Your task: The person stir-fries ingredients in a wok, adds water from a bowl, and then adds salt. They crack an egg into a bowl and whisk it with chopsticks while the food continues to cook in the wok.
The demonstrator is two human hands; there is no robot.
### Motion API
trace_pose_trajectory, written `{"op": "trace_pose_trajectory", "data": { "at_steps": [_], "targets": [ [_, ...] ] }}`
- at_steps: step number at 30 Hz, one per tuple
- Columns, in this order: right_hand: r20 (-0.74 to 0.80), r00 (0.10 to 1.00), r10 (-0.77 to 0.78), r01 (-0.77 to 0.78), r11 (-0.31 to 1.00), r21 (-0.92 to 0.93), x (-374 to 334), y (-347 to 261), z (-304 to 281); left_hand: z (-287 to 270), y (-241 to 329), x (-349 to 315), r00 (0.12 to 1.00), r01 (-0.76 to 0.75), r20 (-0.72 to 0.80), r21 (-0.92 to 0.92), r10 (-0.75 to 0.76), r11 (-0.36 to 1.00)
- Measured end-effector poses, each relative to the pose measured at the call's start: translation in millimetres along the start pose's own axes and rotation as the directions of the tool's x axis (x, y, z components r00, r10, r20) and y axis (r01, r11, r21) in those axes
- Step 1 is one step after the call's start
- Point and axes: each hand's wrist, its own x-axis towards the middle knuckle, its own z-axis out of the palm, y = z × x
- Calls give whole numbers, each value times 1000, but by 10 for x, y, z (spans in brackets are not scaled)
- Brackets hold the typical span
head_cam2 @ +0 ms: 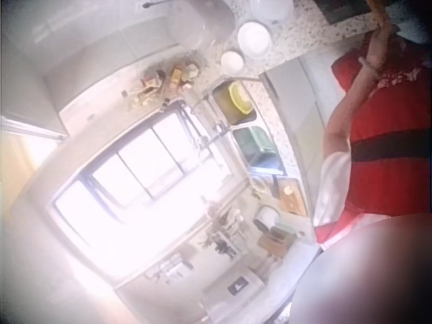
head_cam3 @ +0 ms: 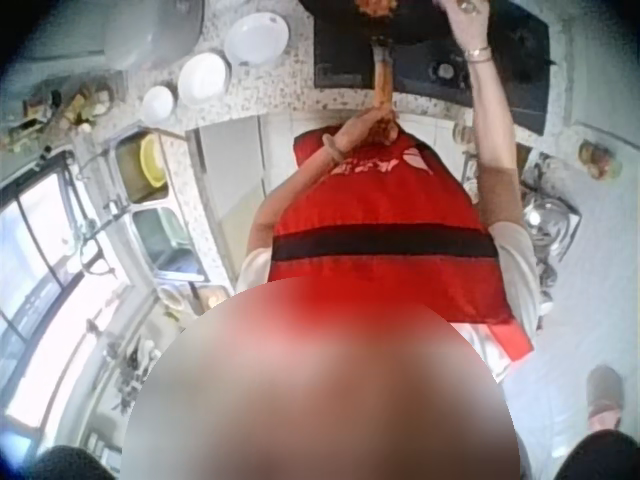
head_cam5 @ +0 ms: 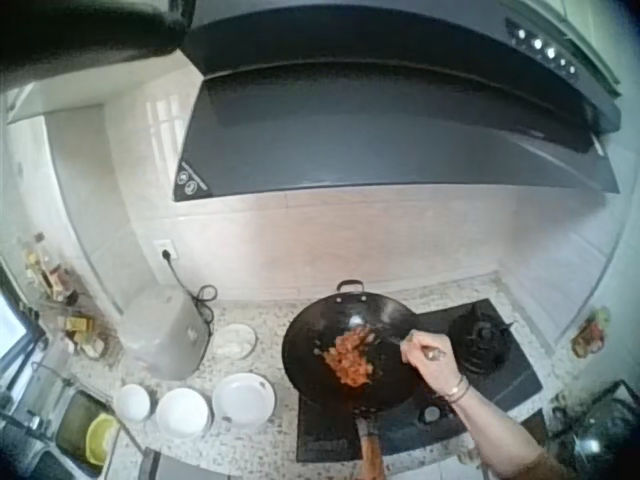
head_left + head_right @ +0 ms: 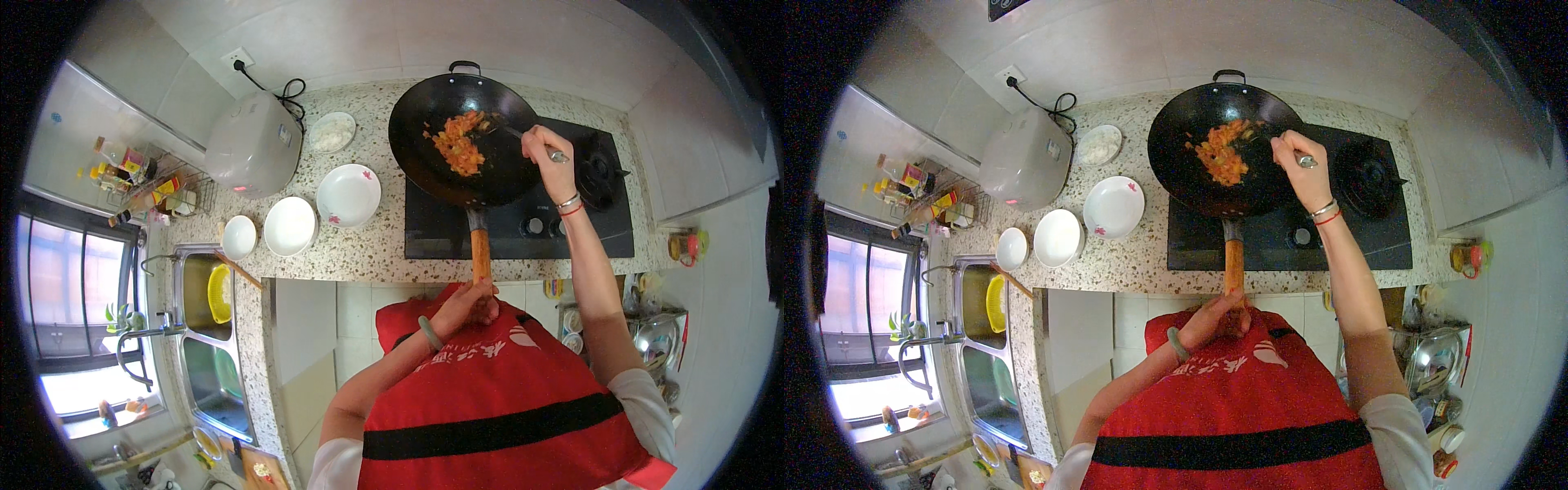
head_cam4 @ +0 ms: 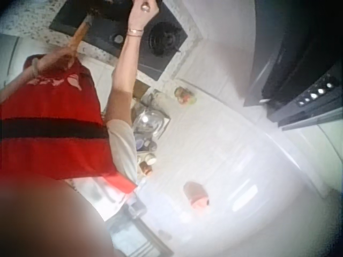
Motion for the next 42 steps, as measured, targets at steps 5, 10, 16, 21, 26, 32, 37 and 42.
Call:
{"op": "trace_pose_trajectory", "data": {
  "at_steps": [5,10,16,21,26,32,37,42],
  "targets": [
    [-140,989,39,-5,972,234,-196,216,158,7,-21,11,1000,10,-12,-12,-11,1000],
    [-147,987,68,-19,950,312,-471,292,250,-26,-32,32,1000,1,-13,-8,-1,1000],
    [-94,990,107,-78,961,265,-611,72,144,-29,-21,22,1000,-1,-9,5,1,1000],
    [-71,997,-4,16,986,164,-704,159,350,-3,19,23,1000,15,4,-6,-15,1000],
    [-135,989,54,-12,955,298,-593,-108,64,-31,-1,38,999,37,-3,-64,-37,997],
    [-154,978,139,-113,979,169,-802,30,78,13,22,-6,999,39,-10,-56,-40,998],
    [-111,993,45,-28,988,152,-674,174,264,-29,-37,48,999,30,-10,-36,-30,999],
    [-78,995,68,-45,963,266,-344,-110,52,-68,-36,47,999,17,35,-54,-15,998]
  ]
}}
